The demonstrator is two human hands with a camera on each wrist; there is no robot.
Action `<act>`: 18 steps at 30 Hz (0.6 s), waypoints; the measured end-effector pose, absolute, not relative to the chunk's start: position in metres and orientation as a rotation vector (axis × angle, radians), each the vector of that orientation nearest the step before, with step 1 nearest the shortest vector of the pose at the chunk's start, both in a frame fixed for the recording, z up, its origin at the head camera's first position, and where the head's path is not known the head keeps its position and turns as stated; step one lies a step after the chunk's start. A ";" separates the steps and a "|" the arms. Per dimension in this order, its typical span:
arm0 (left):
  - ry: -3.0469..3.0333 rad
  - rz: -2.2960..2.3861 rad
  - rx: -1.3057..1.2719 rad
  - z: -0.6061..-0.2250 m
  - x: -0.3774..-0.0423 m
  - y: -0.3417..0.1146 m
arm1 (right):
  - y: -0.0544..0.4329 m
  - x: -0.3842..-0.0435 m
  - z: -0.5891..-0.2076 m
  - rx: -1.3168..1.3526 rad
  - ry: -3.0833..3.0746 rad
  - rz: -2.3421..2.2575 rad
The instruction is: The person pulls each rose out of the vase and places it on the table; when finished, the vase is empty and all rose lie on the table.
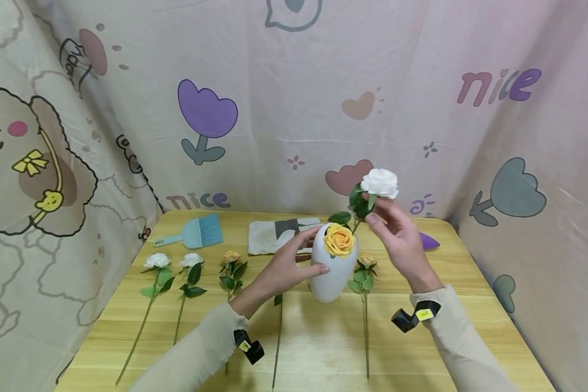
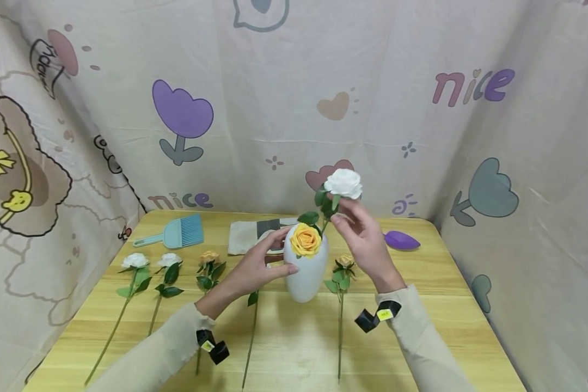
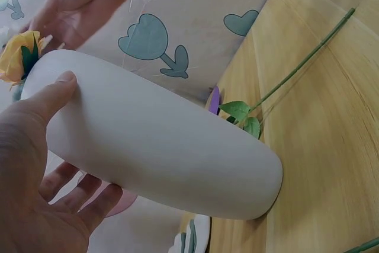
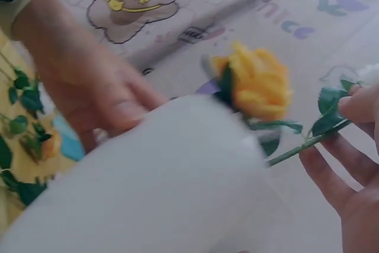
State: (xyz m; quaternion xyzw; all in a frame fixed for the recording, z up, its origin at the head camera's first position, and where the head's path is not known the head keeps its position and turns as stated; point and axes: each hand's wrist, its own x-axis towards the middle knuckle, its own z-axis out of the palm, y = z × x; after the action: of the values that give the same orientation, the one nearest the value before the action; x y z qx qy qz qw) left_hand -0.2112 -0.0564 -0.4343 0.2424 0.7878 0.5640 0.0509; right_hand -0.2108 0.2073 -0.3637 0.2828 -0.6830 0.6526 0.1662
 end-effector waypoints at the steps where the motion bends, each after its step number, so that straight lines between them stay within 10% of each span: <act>1: 2.400 1.714 0.738 -0.434 -0.211 -0.057 | 0.208 -0.211 -0.359 0.783 -1.905 1.901; 18: 2.422 1.709 0.745 -0.436 -0.211 -0.057 | 0.269 -0.218 -0.298 0.547 -1.099 2.053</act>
State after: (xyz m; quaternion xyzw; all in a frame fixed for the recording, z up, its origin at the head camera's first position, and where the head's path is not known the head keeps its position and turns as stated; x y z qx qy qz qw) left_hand -0.2111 -0.0567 -0.4357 0.2436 0.7916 0.5588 0.0426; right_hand -0.2176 0.2690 -0.2979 0.2127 -0.4275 0.7988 0.3660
